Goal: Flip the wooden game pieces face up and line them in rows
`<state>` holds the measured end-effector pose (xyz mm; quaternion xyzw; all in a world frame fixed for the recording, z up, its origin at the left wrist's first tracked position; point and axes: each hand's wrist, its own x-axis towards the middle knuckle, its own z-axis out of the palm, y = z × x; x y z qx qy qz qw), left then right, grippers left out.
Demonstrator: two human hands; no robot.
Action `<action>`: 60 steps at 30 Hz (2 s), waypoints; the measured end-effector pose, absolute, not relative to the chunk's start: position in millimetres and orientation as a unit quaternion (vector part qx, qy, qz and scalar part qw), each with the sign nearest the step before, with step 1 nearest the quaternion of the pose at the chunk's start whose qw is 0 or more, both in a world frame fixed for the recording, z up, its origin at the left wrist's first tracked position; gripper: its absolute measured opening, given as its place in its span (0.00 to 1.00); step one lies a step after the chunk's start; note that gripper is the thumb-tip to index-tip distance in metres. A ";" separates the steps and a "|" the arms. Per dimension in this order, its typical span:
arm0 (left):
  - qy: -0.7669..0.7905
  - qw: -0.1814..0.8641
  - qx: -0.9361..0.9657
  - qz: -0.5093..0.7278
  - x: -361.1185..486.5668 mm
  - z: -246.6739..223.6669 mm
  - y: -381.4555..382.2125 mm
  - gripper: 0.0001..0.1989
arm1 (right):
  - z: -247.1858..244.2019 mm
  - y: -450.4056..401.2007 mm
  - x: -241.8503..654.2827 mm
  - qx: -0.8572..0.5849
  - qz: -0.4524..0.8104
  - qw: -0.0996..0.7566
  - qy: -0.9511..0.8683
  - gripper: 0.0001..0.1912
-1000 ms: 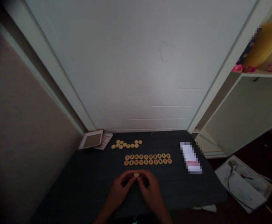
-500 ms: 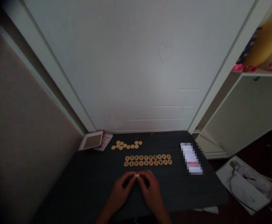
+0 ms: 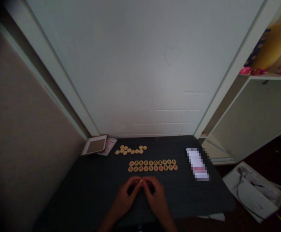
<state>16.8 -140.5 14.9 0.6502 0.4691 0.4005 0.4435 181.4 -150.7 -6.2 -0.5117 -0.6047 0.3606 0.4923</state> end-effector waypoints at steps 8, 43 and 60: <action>0.485 0.417 0.665 0.386 15.3 6.7 -140.2 0.12 | -9.7 -150.4 181.1 -0.535 0.372 0.490 -0.579 0.17; 0.471 0.435 0.678 0.360 15.2 9.9 -140.9 0.11 | -10.8 -151.0 180.5 -0.557 0.376 0.475 -0.568 0.14; 0.484 0.443 0.654 0.376 15.6 11.2 -138.9 0.13 | -2.6 -152.3 181.2 -0.517 0.395 0.476 -0.591 0.13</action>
